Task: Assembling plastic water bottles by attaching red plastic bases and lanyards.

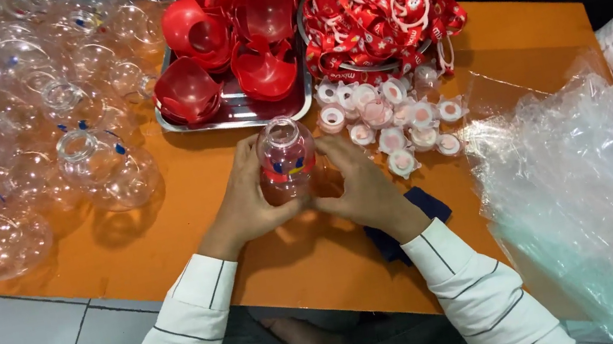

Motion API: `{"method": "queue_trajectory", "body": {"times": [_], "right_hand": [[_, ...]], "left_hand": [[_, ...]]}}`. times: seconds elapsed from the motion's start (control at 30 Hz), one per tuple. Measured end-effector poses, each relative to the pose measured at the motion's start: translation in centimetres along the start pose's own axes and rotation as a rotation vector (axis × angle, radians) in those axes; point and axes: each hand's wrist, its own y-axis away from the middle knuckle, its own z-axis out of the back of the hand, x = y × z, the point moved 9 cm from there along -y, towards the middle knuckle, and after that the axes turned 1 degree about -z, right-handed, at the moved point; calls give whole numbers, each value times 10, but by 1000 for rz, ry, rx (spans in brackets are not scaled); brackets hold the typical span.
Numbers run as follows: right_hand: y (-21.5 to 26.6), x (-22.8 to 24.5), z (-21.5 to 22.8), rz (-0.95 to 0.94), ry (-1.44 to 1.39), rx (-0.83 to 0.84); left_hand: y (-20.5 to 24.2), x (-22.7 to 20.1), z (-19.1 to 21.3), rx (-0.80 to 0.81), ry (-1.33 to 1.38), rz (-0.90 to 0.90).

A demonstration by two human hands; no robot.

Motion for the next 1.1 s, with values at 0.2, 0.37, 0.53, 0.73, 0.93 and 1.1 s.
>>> {"method": "queue_trajectory", "body": {"times": [0.2, 0.37, 0.53, 0.73, 0.93, 1.1], "right_hand": [[8, 0, -2, 41, 54, -58], [10, 2, 0, 69, 59, -102], [8, 5, 4, 87, 38, -109], [10, 19, 10, 170, 25, -144], [12, 15, 13, 163, -18, -192], [13, 14, 41, 95, -42, -424]], "left_hand": [[4, 10, 1, -98, -118, -39], [4, 6, 0, -88, -82, -36], [5, 5, 3, -104, -79, -35], [6, 6, 4, -107, -77, -70], [6, 14, 4, -107, -45, -80], [7, 19, 2, -117, -60, -95]]}}
